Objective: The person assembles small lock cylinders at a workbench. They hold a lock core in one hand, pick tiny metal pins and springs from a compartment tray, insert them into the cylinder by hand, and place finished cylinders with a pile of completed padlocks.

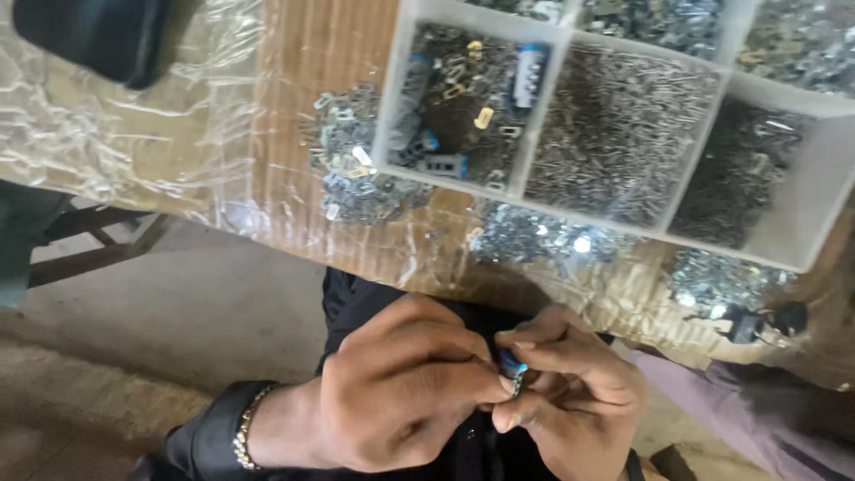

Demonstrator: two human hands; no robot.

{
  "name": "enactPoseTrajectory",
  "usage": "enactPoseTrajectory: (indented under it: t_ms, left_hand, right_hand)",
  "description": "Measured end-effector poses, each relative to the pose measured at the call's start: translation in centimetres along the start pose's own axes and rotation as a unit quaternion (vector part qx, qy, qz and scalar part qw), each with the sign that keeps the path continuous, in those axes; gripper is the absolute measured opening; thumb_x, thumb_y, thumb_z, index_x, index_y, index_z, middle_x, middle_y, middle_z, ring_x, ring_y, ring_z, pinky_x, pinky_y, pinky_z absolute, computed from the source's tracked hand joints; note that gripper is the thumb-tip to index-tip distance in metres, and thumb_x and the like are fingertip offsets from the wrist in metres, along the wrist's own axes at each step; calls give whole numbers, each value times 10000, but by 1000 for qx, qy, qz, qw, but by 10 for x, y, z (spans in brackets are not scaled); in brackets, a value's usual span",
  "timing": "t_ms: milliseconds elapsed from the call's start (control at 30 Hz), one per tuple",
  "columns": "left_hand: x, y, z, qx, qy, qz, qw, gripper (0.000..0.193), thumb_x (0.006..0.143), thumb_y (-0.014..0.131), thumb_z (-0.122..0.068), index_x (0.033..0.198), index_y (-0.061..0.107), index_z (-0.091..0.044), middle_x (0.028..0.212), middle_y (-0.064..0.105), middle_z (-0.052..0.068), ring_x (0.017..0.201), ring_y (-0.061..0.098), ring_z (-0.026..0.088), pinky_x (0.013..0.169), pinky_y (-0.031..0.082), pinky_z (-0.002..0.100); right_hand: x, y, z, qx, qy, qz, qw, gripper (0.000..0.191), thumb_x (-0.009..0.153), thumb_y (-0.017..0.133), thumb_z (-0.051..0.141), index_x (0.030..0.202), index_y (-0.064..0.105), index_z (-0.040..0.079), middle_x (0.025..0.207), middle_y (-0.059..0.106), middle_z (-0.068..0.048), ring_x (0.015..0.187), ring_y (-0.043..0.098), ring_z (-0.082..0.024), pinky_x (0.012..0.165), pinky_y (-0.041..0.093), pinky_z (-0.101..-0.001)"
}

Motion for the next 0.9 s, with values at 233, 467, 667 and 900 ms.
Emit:
enactPoseTrajectory:
  t_ms: [233,467,667,900]
  left_hand:
    - [-16,-6,30,-194,-204,140,949,159,849,847,-47,1001,805,-66,884,599,58,794,645,190,674,541,299]
    - [-3,-30,-1,310,5,-46,950,326,818,843,-79,1125,740,-41,981,597,72,910,609,237,745,526,341]
    - [10,-29,4,260,62,9,964,300,730,838,-14,997,702,-19,1033,669,106,923,669,300,792,576,375]
    - [-6,15,6,-11,10,-30,999,264,829,828,42,1048,697,-26,1009,687,105,905,695,250,818,601,347]
  right_hand:
    - [9,46,3,-63,-11,145,987,321,828,876,52,1136,798,10,1101,753,-201,756,681,-102,635,519,-182]
    - [4,1,-3,45,13,-5,999,352,881,847,-6,1211,725,0,1169,687,-209,864,746,-224,685,707,-361]
    - [1,-14,19,87,-7,-8,996,396,878,838,-87,1245,693,-61,1224,648,-254,899,750,-257,738,700,-391]
    - [1,-21,6,14,3,-31,999,396,834,845,-50,1196,686,-76,1235,648,-258,878,755,-231,720,661,-311]
Point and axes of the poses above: each hand's wrist, its own x-axis towards the middle knuckle, its own y-axis out of the palm, z = x × y, the point moved 10 cm from there along x, towards the middle knuckle
